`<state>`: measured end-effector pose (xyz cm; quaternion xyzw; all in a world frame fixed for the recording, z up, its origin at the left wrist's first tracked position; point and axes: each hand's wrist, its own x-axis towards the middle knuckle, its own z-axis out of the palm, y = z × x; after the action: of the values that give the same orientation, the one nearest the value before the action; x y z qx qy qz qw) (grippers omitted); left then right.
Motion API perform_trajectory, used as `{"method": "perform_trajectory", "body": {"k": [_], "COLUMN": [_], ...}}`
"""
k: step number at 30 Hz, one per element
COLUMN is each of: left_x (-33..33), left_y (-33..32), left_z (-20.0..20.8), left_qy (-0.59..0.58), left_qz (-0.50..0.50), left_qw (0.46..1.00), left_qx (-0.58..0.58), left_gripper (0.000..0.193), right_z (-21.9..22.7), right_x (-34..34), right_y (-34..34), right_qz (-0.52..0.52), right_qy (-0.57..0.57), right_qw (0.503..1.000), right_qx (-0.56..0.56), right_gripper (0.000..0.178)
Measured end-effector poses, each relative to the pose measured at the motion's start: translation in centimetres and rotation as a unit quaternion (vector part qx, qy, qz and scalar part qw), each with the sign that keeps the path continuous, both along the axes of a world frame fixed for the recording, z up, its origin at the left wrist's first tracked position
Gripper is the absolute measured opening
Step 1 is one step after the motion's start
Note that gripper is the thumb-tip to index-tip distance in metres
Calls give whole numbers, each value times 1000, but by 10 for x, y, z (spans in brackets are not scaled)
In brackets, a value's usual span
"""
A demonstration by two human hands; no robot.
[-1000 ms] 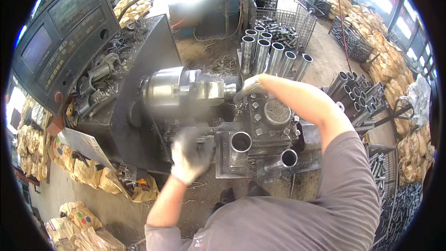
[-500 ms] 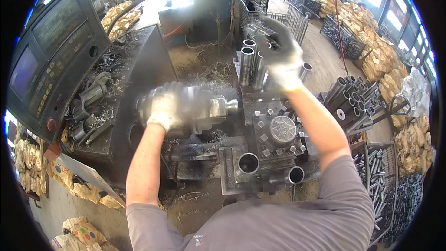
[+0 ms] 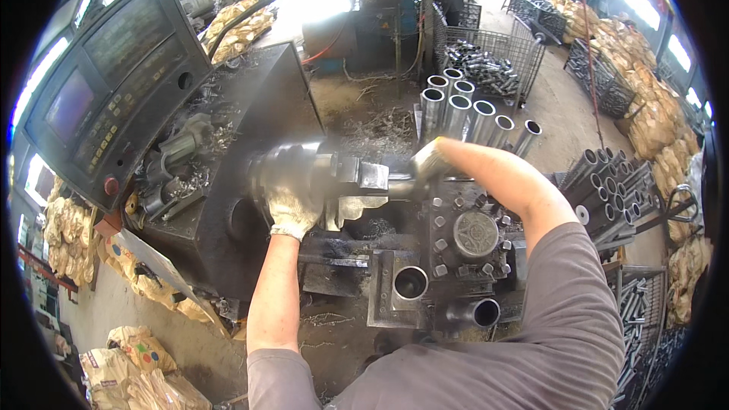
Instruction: The person operates a metal turning machine, repeatedly loading cylindrical metal tubes into the chuck, starting the machine, and removing the processed parts. The person places the finished parts into a nearby basket and continues the cycle with new tubes.
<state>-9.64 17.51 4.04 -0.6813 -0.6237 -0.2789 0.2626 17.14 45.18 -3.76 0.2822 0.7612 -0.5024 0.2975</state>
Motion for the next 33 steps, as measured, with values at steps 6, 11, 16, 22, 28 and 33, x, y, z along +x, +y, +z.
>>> {"method": "perform_trajectory", "body": {"k": [6, 11, 16, 22, 28, 33], "left_x": [-6, -4, -3, 37, 129, 146], "left_y": [-13, -1, -6, -116, -229, -226], "left_z": [-6, -5, 6, -47, -99, -131], "left_qy": [3, -37, -72, -362, -911, -892], "left_qz": [24, 5, 19, -240, -141, -30], "left_qw": [1000, 999, 994, 892, 305, 393], "left_qx": [-2, -14, -78, -123, -238, -220], "left_gripper": [74, 75, 80, 79, 65, 57], "right_z": [51, 81, 193, 200, 9, -31], "right_x": [-13, 64, 69, 47, 49, 51], "right_y": [-74, -68, -179, -379, -454, -461], "right_qz": [103, 116, 26, -280, -507, -352], "right_qy": [30, 30, -42, 173, 250, 122], "right_qw": [967, 845, 718, 877, 777, 928], "right_qx": [231, 521, 694, 349, -277, -24], "right_gripper": [65, 37, 42, 54, 53, 50]}}
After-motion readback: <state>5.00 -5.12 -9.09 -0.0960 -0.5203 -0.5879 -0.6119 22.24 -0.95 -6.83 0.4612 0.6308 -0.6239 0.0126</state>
